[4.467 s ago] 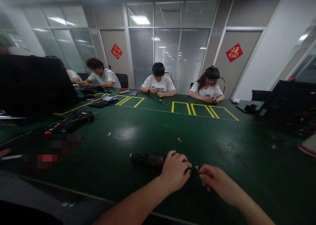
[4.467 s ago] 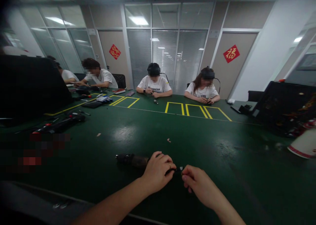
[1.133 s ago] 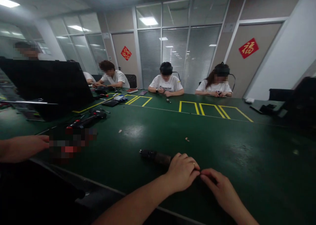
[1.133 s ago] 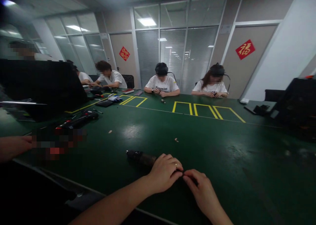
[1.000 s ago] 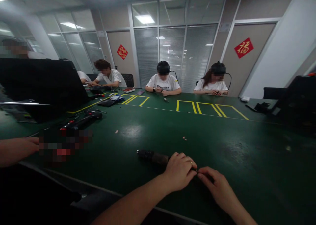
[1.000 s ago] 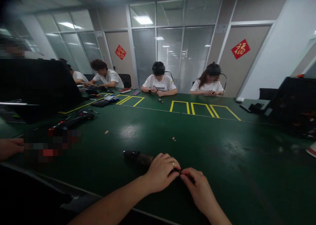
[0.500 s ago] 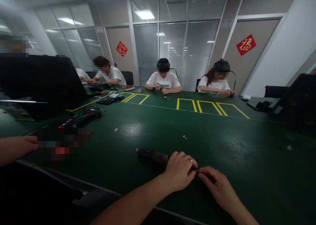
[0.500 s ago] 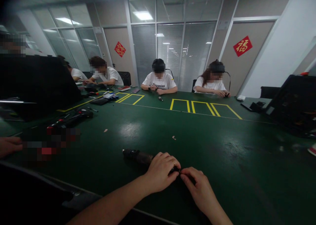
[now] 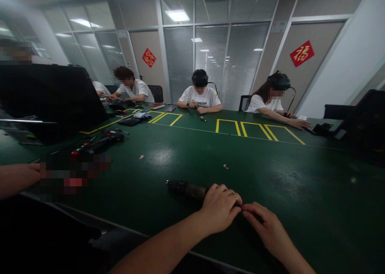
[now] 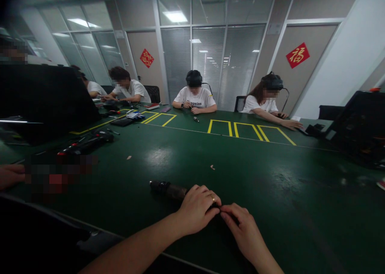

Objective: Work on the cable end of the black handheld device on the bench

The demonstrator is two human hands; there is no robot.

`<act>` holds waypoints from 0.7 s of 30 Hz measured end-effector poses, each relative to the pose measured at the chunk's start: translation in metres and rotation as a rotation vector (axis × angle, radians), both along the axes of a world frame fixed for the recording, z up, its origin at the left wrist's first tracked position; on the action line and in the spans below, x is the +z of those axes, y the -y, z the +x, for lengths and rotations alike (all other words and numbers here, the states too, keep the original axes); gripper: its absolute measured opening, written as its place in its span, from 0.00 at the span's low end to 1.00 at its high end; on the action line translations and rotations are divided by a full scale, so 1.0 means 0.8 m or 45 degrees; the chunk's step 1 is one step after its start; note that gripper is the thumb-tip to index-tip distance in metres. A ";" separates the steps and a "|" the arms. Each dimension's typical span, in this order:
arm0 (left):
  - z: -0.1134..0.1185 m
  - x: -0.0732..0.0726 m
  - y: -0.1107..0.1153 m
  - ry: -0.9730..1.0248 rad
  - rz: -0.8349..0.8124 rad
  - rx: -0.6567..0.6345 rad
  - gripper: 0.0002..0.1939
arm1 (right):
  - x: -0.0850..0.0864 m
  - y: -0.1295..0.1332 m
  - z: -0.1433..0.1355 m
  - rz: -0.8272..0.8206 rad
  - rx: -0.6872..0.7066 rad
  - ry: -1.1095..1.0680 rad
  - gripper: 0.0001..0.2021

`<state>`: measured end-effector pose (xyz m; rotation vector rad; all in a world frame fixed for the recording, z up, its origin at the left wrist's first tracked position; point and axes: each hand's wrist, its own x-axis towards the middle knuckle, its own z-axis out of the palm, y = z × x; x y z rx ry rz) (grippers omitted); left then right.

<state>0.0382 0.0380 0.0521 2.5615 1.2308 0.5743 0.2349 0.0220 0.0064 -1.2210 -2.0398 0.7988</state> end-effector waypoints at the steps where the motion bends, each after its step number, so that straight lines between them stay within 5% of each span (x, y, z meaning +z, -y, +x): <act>1: 0.000 0.001 0.000 -0.009 -0.006 -0.007 0.05 | 0.000 0.000 0.001 0.005 0.003 0.003 0.14; 21: 0.003 -0.003 0.001 0.043 -0.019 0.022 0.05 | -0.003 0.000 0.000 0.043 -0.019 0.052 0.13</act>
